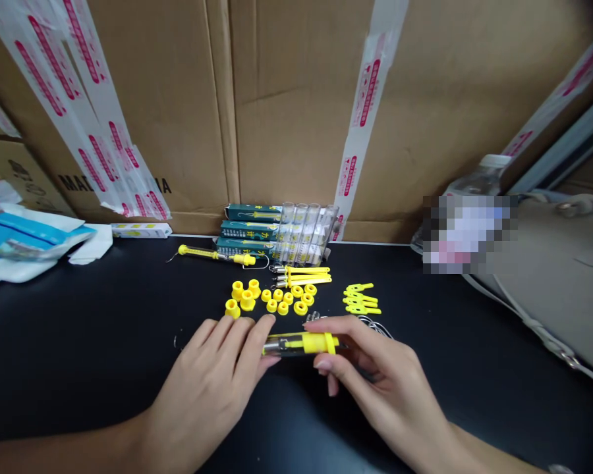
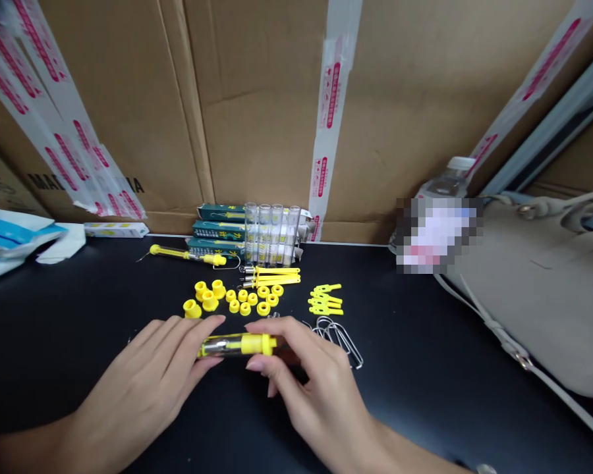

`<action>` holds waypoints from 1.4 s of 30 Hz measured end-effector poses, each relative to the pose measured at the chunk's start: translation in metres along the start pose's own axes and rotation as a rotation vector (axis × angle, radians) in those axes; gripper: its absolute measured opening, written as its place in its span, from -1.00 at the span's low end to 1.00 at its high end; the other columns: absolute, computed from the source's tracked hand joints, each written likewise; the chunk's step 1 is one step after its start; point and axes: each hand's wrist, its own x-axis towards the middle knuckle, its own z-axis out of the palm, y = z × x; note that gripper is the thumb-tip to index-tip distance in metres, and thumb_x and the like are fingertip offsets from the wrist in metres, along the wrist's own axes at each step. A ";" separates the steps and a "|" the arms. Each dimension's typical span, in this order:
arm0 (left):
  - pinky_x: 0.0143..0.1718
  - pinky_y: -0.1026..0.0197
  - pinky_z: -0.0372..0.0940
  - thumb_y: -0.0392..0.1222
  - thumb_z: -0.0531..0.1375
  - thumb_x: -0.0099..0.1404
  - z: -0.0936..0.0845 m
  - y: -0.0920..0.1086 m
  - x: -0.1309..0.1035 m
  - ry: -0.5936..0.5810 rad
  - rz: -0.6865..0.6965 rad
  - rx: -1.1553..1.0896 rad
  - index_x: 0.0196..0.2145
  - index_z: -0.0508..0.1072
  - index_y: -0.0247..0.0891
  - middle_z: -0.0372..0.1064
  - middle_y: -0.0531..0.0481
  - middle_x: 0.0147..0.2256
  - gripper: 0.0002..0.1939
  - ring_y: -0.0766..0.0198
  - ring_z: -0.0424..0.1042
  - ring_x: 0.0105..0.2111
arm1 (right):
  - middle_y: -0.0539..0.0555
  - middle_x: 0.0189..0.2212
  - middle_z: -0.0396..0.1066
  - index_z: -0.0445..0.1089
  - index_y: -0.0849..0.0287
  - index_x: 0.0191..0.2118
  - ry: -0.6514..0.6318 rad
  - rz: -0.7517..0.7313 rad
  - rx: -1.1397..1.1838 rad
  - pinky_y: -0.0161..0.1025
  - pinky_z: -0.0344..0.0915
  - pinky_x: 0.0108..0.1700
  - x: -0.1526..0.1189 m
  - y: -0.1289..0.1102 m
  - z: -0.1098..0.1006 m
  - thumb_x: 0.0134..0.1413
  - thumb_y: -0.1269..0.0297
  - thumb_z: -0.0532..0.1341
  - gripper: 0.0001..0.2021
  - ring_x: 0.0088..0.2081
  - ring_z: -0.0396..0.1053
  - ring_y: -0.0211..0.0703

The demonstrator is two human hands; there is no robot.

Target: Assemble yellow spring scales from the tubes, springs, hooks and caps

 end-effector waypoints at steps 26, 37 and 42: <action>-0.74 0.25 0.05 0.00 -0.17 0.57 0.008 -0.026 0.003 0.008 0.000 -0.161 -0.08 0.37 -0.19 0.50 0.05 -0.40 -0.61 0.34 0.46 -0.65 | -0.01 -0.36 0.41 0.41 0.05 -0.06 -0.136 0.139 0.158 -0.41 0.44 -0.46 0.016 0.007 -0.022 0.29 0.11 0.22 -0.80 -0.43 0.39 -0.29; -0.47 0.31 0.27 -0.02 -0.11 0.57 0.012 -0.030 -0.003 -0.071 -0.058 -0.535 -0.01 0.31 -0.15 0.58 0.15 -0.19 -0.72 0.39 0.59 -0.40 | -0.04 -0.31 0.41 0.42 0.00 -0.07 -0.080 0.044 0.088 -0.48 0.33 -0.42 0.013 0.005 -0.023 0.32 0.22 0.22 -0.88 -0.40 0.36 -0.35; -0.45 0.32 0.29 -0.02 -0.07 0.56 0.014 -0.032 -0.002 -0.091 -0.132 -0.597 -0.05 0.32 -0.13 0.57 0.16 -0.28 -0.75 0.37 0.56 -0.47 | -0.04 -0.25 0.35 0.38 -0.04 -0.06 -0.036 0.014 0.114 -0.47 0.38 -0.37 0.019 0.001 -0.028 0.34 0.28 0.18 -0.88 -0.35 0.35 -0.34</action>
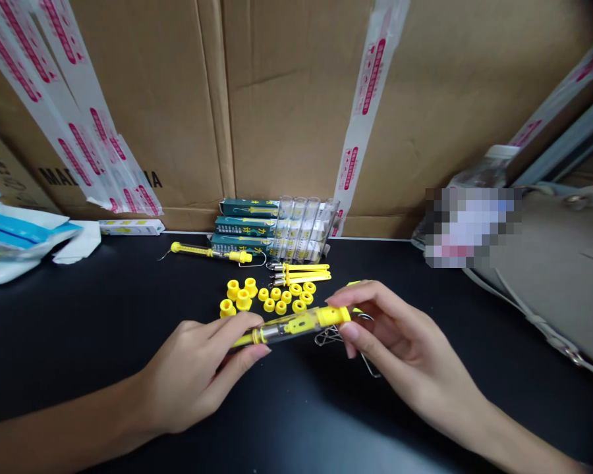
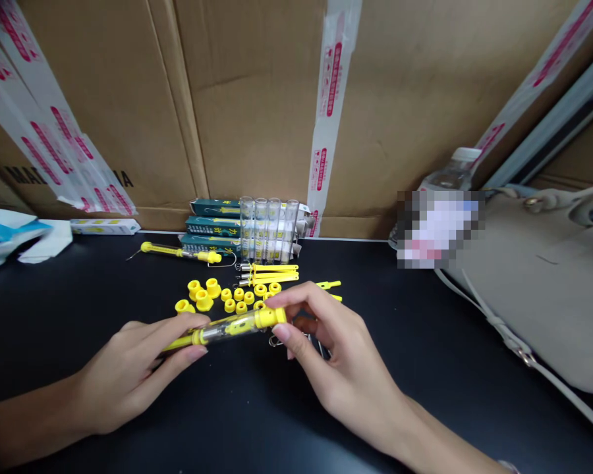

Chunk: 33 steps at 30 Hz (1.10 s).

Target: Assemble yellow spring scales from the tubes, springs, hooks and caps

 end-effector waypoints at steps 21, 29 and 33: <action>-0.53 0.30 0.19 -0.06 0.00 0.52 0.002 -0.001 0.001 0.005 -0.074 -0.027 -0.10 0.34 -0.15 0.49 0.17 -0.40 -0.81 0.37 0.43 -0.61 | 0.06 -0.25 0.50 0.49 0.17 -0.12 -0.021 0.426 0.527 -0.36 0.44 -0.16 0.012 -0.006 -0.007 0.07 0.21 0.42 -0.72 -0.30 0.46 -0.29; -0.58 0.29 0.15 -0.05 -0.02 0.52 0.002 -0.001 0.001 0.006 -0.086 -0.009 -0.12 0.34 -0.16 0.46 0.16 -0.44 -0.79 0.38 0.37 -0.66 | 0.07 -0.22 0.49 0.50 0.17 -0.12 0.003 0.466 0.544 -0.36 0.44 -0.11 0.014 -0.002 -0.009 0.06 0.21 0.42 -0.72 -0.27 0.46 -0.28; -0.59 0.31 0.16 -0.06 0.00 0.51 0.001 -0.001 0.000 0.010 -0.092 -0.016 -0.12 0.34 -0.17 0.47 0.15 -0.44 -0.80 0.38 0.37 -0.66 | 0.11 -0.19 0.52 0.50 0.17 -0.05 0.022 0.503 0.671 -0.36 0.47 -0.10 0.014 0.002 -0.011 0.09 0.31 0.38 -0.71 -0.26 0.49 -0.26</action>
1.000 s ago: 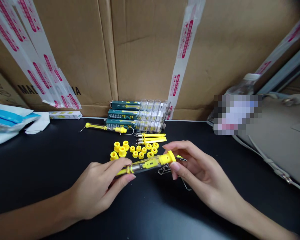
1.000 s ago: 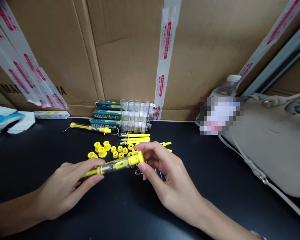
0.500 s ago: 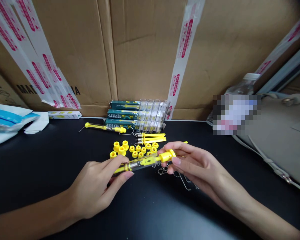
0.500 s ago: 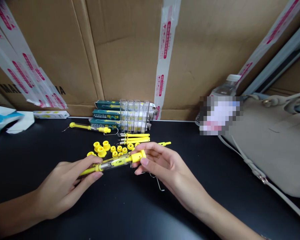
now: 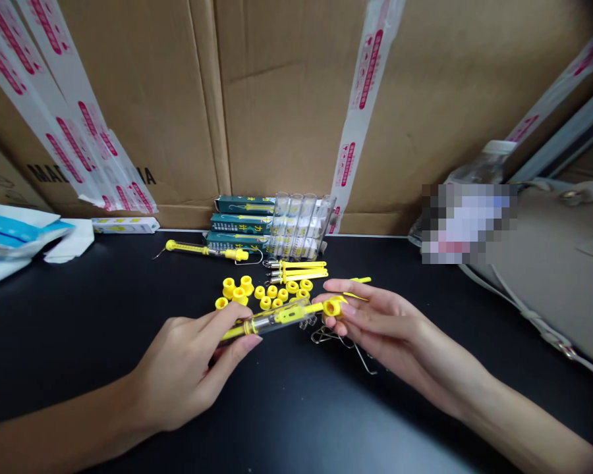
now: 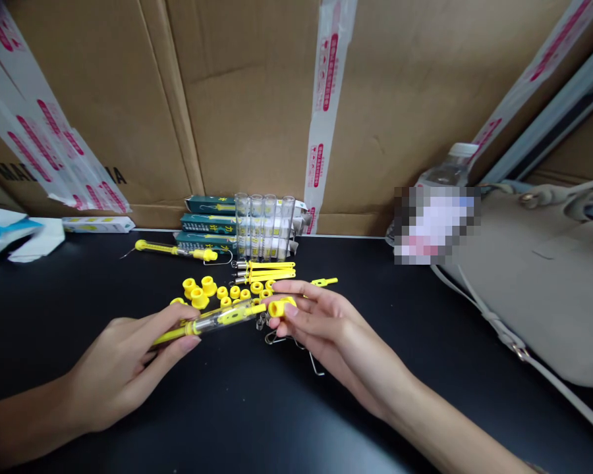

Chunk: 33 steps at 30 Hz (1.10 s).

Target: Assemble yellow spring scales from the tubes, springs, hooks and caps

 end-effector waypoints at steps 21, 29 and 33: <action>-0.61 0.35 0.11 -0.10 0.03 0.50 -0.002 0.001 0.000 -0.017 -0.028 -0.060 -0.12 0.38 -0.18 0.44 0.15 -0.45 -0.82 0.42 0.30 -0.67 | 0.09 -0.02 0.42 0.36 0.01 0.13 -0.247 -0.583 -1.197 -0.22 0.37 0.04 -0.004 0.019 0.001 0.36 0.42 0.11 -0.69 -0.03 0.45 -0.13; -0.59 0.35 0.14 -0.07 0.04 0.49 -0.001 0.002 0.001 -0.008 -0.031 -0.058 -0.13 0.38 -0.17 0.45 0.16 -0.45 -0.82 0.42 0.34 -0.65 | 0.10 0.00 0.45 0.36 0.06 0.10 -0.281 -0.608 -1.164 -0.23 0.39 0.05 -0.005 0.026 0.002 0.37 0.40 0.12 -0.73 -0.01 0.46 -0.13; -0.60 0.37 0.14 -0.08 0.04 0.49 -0.001 0.001 0.001 -0.015 -0.027 -0.066 -0.13 0.38 -0.17 0.45 0.16 -0.45 -0.82 0.42 0.35 -0.64 | 0.08 -0.05 0.47 0.38 0.06 0.08 -0.273 -0.619 -1.168 -0.27 0.40 0.01 -0.006 0.026 0.001 0.35 0.40 0.16 -0.75 -0.06 0.48 -0.16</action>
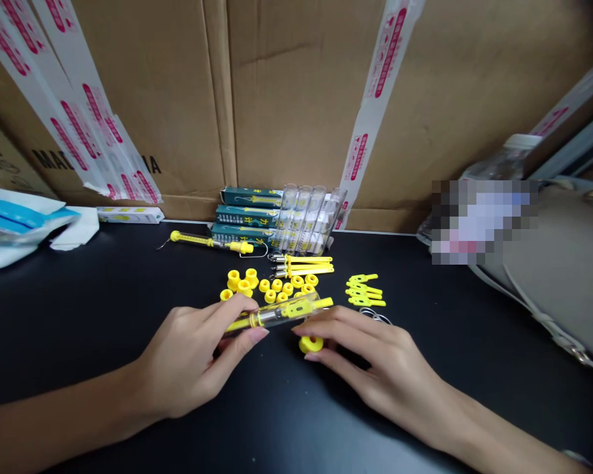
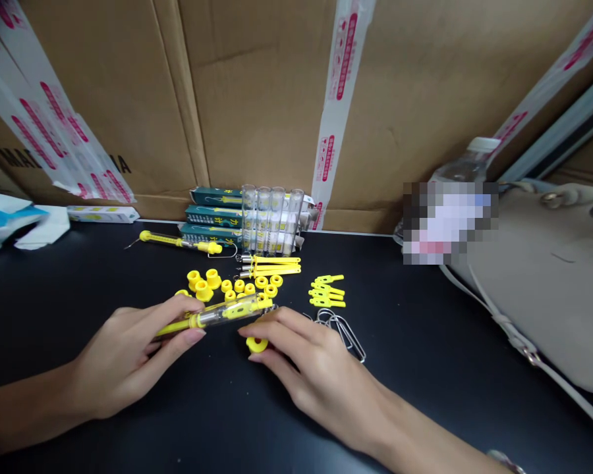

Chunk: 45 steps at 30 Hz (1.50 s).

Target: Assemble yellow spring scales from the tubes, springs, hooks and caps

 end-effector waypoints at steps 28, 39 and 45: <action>-0.59 0.38 0.19 -0.09 0.03 0.50 -0.001 -0.001 -0.001 0.053 0.044 0.024 -0.12 0.35 -0.19 0.46 0.16 -0.45 -0.82 0.42 0.37 -0.64 | 0.09 -0.13 0.36 0.44 0.09 -0.06 0.512 0.133 0.065 -0.28 0.46 -0.19 0.006 -0.003 -0.019 0.28 0.39 0.18 -0.83 -0.22 0.46 -0.21; -0.64 0.14 0.10 -0.05 -0.07 0.52 -0.009 0.011 -0.006 -0.022 0.501 0.071 -0.17 0.37 -0.24 0.33 0.12 -0.54 -0.70 0.28 0.34 -0.63 | 0.16 -0.20 0.43 0.47 0.10 -0.01 -0.141 -0.310 -0.439 -0.22 0.34 -0.45 -0.005 -0.007 -0.023 0.27 0.41 0.04 -0.69 -0.38 0.46 -0.13; -0.60 0.15 0.12 -0.05 -0.08 0.53 -0.008 0.009 -0.006 -0.016 0.454 0.069 -0.16 0.36 -0.22 0.40 0.12 -0.51 -0.71 0.29 0.40 -0.60 | 0.20 -0.26 0.46 0.47 0.23 0.03 -0.208 -0.310 -0.554 -0.20 0.34 -0.48 -0.002 -0.005 -0.017 0.28 0.41 0.02 -0.65 -0.39 0.48 -0.07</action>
